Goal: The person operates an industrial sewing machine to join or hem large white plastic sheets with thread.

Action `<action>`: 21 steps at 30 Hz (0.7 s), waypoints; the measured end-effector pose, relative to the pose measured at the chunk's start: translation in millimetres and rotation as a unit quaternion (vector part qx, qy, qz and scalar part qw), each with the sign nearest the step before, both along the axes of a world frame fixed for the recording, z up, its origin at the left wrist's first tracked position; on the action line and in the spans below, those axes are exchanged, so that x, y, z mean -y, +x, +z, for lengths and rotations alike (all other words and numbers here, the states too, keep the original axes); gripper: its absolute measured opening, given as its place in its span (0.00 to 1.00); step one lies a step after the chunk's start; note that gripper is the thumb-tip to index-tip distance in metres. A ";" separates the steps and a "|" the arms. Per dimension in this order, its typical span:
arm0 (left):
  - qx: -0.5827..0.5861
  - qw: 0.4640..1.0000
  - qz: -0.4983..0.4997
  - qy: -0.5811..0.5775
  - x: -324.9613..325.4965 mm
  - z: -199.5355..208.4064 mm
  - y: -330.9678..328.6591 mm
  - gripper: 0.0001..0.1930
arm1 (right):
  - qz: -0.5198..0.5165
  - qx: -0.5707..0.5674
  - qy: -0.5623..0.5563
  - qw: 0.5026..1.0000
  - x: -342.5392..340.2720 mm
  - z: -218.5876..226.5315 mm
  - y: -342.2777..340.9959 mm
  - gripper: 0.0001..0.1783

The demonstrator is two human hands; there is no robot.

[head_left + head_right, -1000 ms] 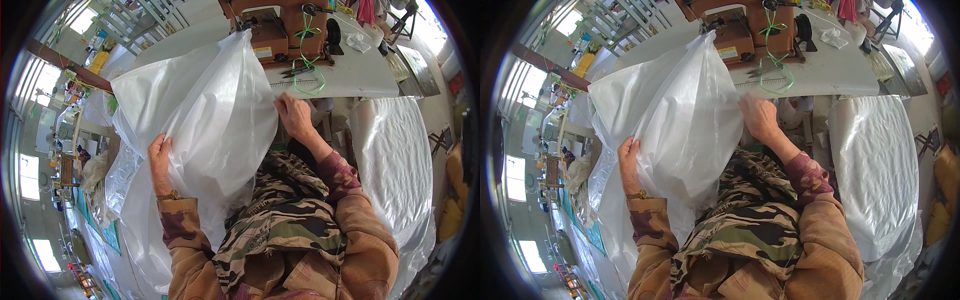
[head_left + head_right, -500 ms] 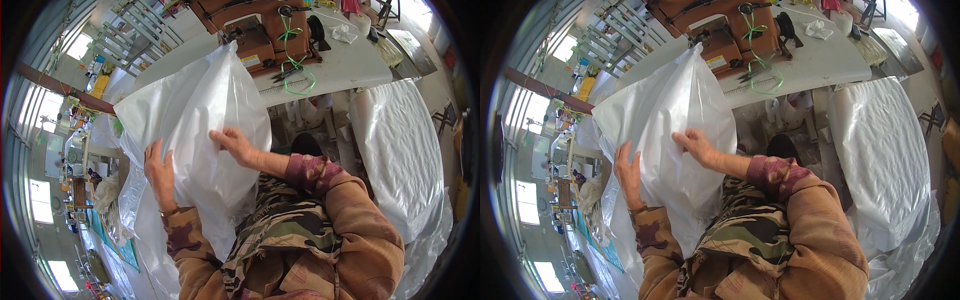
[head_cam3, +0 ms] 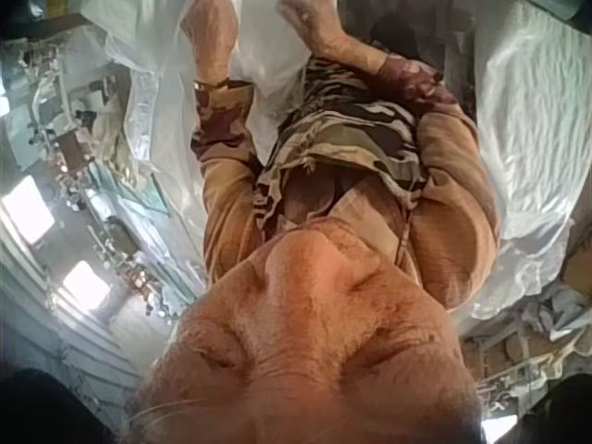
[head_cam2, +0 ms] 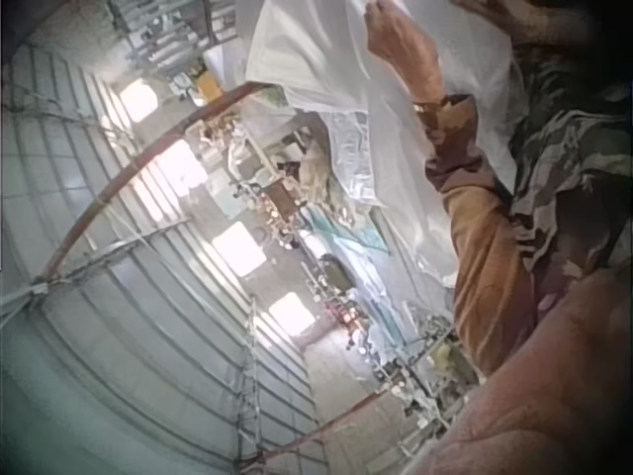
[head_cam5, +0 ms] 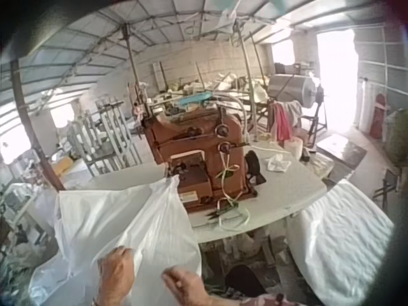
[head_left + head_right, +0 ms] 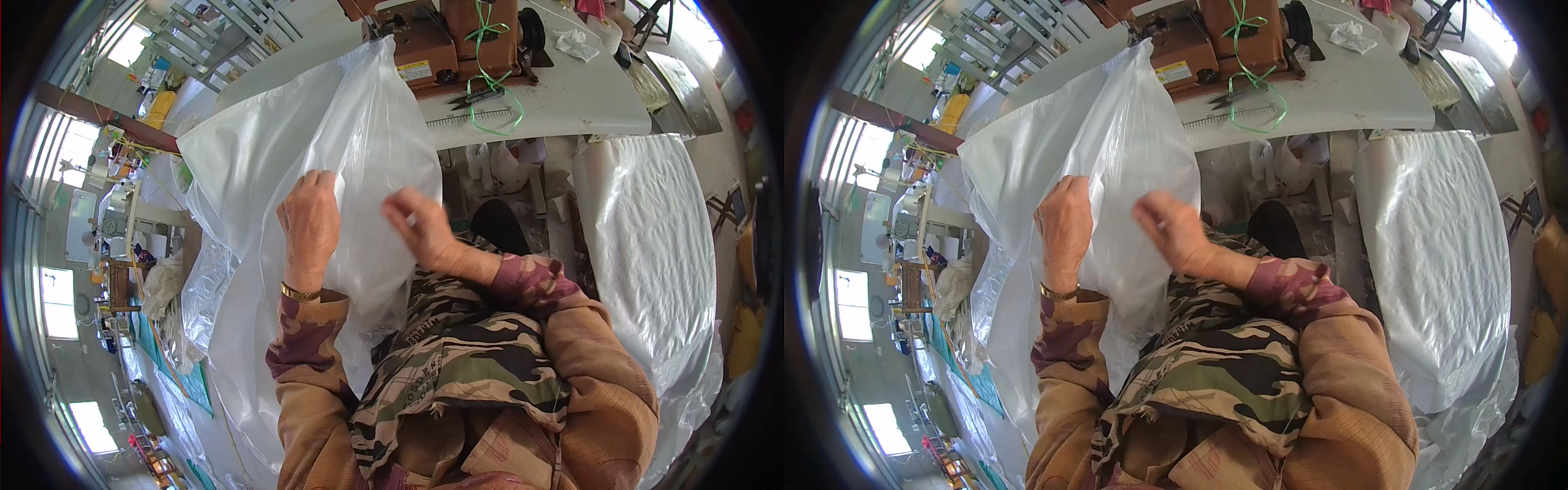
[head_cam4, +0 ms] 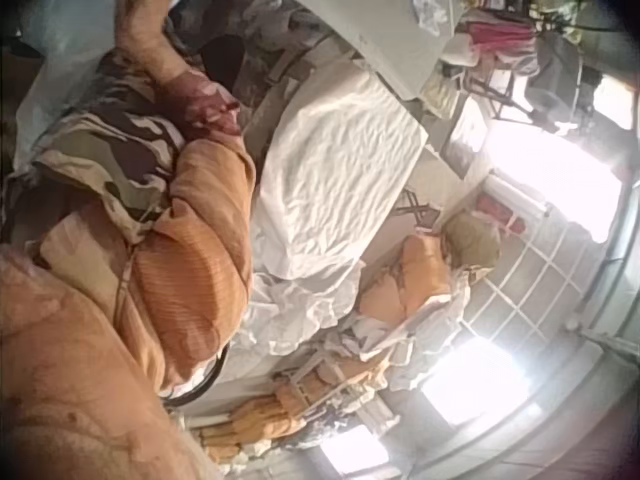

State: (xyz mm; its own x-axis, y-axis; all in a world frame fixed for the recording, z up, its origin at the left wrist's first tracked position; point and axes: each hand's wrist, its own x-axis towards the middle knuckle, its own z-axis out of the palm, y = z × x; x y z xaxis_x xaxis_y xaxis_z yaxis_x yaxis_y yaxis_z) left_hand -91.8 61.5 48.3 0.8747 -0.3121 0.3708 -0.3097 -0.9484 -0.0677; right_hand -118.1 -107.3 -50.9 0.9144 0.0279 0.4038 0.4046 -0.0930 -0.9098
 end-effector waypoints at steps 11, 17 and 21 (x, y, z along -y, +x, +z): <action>-0.195 0.948 -0.092 -0.236 27.6 -8.0 -7.4 0.07 | 0.125 -0.328 0.135 0.927 28.7 -24.4 23.1 0.22; -0.154 0.967 -0.060 -0.196 32.2 -10.3 -12.0 0.08 | 0.025 -0.056 -0.038 0.997 31.2 19.8 -3.7 0.14; -0.224 0.926 -0.060 -0.299 26.4 -13.5 -11.8 0.06 | 0.058 0.145 -0.270 0.950 31.7 30.9 -6.1 0.14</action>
State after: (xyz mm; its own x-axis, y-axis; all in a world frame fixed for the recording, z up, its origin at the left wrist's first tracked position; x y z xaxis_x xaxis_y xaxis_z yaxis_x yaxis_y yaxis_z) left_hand -103.6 35.0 34.9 0.9548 -0.2737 0.1162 -0.2851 -0.7318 0.6190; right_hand -124.1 -139.0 -20.1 0.7452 0.3961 0.5365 0.6668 -0.4550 -0.5902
